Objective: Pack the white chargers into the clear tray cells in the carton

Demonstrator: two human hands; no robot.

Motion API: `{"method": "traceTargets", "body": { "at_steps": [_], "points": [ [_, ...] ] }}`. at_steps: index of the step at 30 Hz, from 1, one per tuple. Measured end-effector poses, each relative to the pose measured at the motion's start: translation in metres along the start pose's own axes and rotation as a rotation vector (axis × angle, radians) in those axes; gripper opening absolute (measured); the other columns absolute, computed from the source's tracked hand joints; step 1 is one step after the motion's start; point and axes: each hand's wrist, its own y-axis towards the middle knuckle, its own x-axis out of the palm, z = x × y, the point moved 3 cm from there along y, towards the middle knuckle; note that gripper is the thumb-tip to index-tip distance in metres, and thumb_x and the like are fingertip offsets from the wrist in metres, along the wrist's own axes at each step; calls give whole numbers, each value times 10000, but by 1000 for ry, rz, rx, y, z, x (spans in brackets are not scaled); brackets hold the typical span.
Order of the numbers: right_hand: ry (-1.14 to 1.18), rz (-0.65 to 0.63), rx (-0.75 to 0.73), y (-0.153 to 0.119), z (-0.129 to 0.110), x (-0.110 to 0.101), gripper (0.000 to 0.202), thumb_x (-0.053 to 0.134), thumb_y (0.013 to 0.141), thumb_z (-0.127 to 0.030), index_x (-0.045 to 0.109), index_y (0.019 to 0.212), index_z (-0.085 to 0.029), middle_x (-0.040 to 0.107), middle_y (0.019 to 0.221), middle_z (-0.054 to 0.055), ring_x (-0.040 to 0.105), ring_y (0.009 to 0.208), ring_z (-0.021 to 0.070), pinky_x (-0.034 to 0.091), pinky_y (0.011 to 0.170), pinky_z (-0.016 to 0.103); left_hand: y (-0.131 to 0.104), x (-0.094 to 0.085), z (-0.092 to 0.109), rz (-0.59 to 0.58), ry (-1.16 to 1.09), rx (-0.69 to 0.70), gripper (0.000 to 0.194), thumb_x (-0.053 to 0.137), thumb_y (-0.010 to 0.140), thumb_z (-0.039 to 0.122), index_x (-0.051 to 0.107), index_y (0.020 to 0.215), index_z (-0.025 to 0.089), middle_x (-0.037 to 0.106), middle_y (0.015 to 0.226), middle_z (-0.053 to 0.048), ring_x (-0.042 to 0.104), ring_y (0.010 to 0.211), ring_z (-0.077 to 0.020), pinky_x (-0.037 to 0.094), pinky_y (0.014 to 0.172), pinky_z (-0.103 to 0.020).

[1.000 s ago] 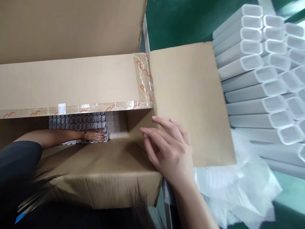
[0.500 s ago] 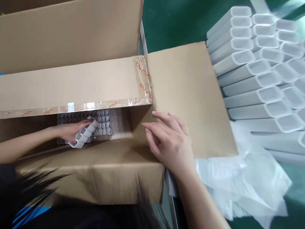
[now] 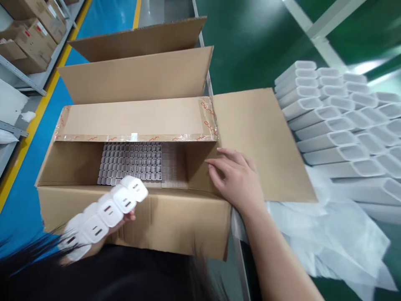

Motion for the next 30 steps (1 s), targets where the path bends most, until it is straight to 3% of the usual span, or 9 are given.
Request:
{"method": "traceTargets", "body": {
  "at_steps": [3, 5, 8, 12, 19, 27, 30],
  "points": [
    [25, -30, 55, 0, 0, 1, 222, 514, 946, -249, 726, 891, -211, 764, 825, 46, 668, 1103, 279, 485, 911, 427, 14, 39, -33, -229, -370, 105, 606, 707, 612, 686, 713, 1013, 232, 696, 933, -61, 663, 921, -249, 540, 835, -402],
    [34, -50, 87, 0, 0, 2, 242, 505, 941, -261, 736, 889, -210, 768, 859, 60, 661, 1116, 277, 484, 924, 433, 18, 56, -39, -299, -512, 101, 569, 763, 616, 638, 718, 1031, 252, 707, 980, -67, 646, 908, -228, 544, 831, -391],
    [42, -78, 102, 0, 0, 3, 265, 493, 937, -267, 747, 895, -205, 770, 887, 74, 652, 1131, 277, 482, 940, 443, 19, 71, -38, -367, -555, 56, 530, 778, 660, 570, 717, 1079, 249, 711, 975, -77, 645, 916, -237, 539, 825, -400],
    [79, -89, 113, 1, 0, 3, 271, 491, 932, -268, 751, 913, -196, 772, 895, 78, 636, 1155, 288, 473, 963, 464, 16, 77, -41, -357, -519, 20, 608, 749, 706, 534, 656, 1229, 238, 713, 958, -85, 643, 878, -221, 517, 809, -382],
    [112, -131, 155, 3, -2, 3, 266, 489, 921, -260, 752, 920, -220, 776, 937, 74, 606, 1189, 298, 441, 987, 495, 10, 80, -51, -292, -532, -13, 578, 680, 772, 543, 619, 1275, 266, 709, 906, -57, 628, 843, -219, 476, 807, -416],
    [87, -148, 134, 2, -2, 4, 283, 483, 924, -268, 756, 936, -194, 775, 944, 89, 603, 1195, 304, 437, 1005, 509, 8, 84, -57, -446, -466, 24, 422, 806, 653, 474, 703, 976, 224, 698, 896, -55, 603, 855, -200, 472, 827, -388],
    [82, -152, 125, 2, -1, 5, 287, 480, 928, -273, 756, 944, -195, 774, 953, 91, 603, 1196, 311, 438, 1001, 517, 7, 85, -61, -432, -460, 0, 399, 748, 713, 529, 699, 957, 217, 701, 866, -66, 612, 851, -208, 475, 828, -406]
  ]
}}
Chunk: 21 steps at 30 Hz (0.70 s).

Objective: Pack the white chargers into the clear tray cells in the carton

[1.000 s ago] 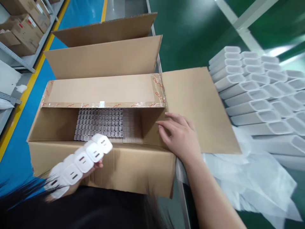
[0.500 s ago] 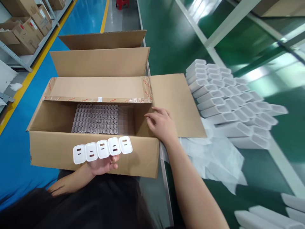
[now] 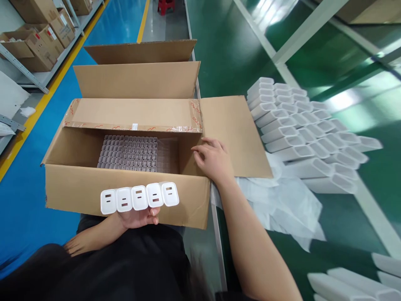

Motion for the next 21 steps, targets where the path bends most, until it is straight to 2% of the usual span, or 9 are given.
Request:
{"method": "traceTargets", "body": {
  "at_steps": [3, 7, 18, 21],
  "points": [
    [-7, -1, -6, 0, 1, 1, 293, 476, 925, -277, 756, 947, -195, 773, 947, 90, 601, 1195, 316, 439, 995, 516, 1, 2, -3, 21, -19, -17, 416, 694, 754, 574, 699, 954, 209, 693, 831, -65, 622, 828, -204, 488, 803, -393],
    [-12, 7, -21, -1, 2, 2, 286, 481, 918, -288, 758, 940, -220, 771, 934, 86, 600, 1189, 316, 439, 976, 517, 2, 4, -5, -24, -29, -38, 384, 682, 779, 570, 704, 877, 199, 696, 847, -74, 631, 819, -196, 499, 781, -363],
    [-2, 3, -6, -2, 2, 3, 293, 469, 923, -299, 751, 931, -222, 771, 942, 89, 593, 1197, 320, 427, 987, 529, 3, 4, -10, -114, 33, -43, 430, 809, 644, 496, 724, 933, 190, 697, 873, -80, 626, 836, -208, 481, 805, -368],
    [-13, -15, 3, -2, 2, 3, 299, 468, 931, -299, 752, 942, -207, 769, 957, 97, 589, 1208, 321, 426, 997, 528, 3, 4, -10, -89, 34, -52, 417, 746, 710, 547, 716, 918, 187, 690, 860, -83, 622, 837, -211, 472, 832, -399]
  ]
}}
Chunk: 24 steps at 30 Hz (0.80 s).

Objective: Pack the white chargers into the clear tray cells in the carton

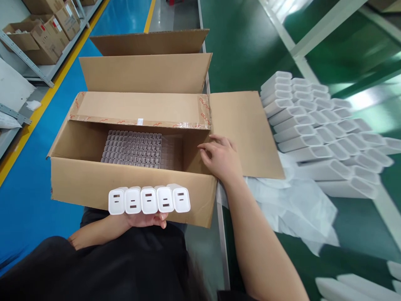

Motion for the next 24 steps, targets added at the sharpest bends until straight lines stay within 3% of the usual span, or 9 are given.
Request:
{"method": "traceTargets", "body": {
  "at_steps": [4, 10, 24],
  "points": [
    [-1, -10, 5, 0, -1, -1, 296, 479, 930, -285, 757, 951, -184, 768, 950, 107, 588, 1210, 316, 421, 1016, 521, 0, -1, 0, 41, 8, -29, 423, 662, 782, 584, 702, 914, 184, 681, 846, -83, 619, 815, -203, 470, 842, -405],
    [8, -2, 15, 1, 0, -1, 278, 493, 913, -269, 760, 951, -202, 768, 962, 98, 586, 1204, 316, 419, 1016, 528, -1, 0, 2, -3, 26, 2, 497, 809, 620, 561, 689, 928, 190, 673, 872, -71, 605, 831, -195, 499, 805, -366],
    [41, -8, 37, 2, -4, -4, 253, 502, 896, -244, 749, 944, -220, 769, 957, 86, 559, 1219, 312, 394, 1019, 532, 2, 6, 4, 16, 52, -16, 454, 675, 742, 609, 665, 974, 219, 630, 788, -29, 560, 697, -137, 502, 661, -296]
  ]
}}
